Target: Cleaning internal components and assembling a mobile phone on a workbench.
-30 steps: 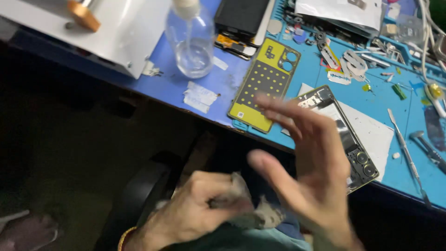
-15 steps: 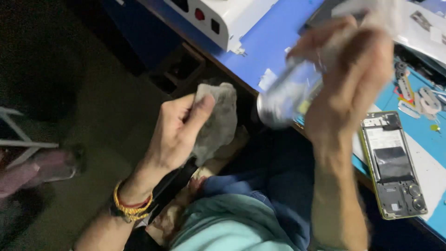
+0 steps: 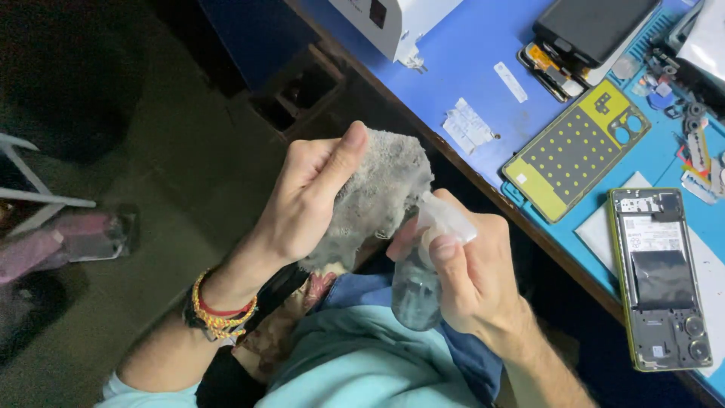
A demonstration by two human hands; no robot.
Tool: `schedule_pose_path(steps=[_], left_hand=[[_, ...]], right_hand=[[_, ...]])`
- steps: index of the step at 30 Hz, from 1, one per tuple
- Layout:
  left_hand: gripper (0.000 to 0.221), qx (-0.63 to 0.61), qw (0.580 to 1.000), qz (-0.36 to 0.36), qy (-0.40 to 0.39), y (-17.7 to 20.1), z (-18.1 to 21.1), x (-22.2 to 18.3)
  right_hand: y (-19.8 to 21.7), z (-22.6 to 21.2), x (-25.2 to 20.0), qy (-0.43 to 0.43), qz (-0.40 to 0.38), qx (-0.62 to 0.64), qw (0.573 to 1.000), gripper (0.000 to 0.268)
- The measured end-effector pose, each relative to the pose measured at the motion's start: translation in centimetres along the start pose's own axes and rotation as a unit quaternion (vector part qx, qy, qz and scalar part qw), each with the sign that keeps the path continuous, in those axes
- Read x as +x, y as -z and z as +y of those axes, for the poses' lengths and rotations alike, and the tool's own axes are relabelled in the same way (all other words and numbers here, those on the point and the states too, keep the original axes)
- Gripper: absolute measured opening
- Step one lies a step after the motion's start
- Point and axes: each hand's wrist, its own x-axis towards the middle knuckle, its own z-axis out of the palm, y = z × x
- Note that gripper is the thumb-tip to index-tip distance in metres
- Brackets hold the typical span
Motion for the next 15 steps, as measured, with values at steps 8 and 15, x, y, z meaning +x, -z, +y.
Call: schedule_pose_path(steps=[8,15], left_hand=[[0.051,0.009,0.999,-0.029,-0.013,-0.2,0.8,-0.1],[0.024,0.104,0.993,-0.055,0.017,-1.5,1.8,0.1]], right_hand=[[-0.1,0.8,-0.3,-0.037,0.080,0.086,0.992,0.080],[7.8,7.7,6.8,0.167,0.309,-0.089,0.932,0.040]])
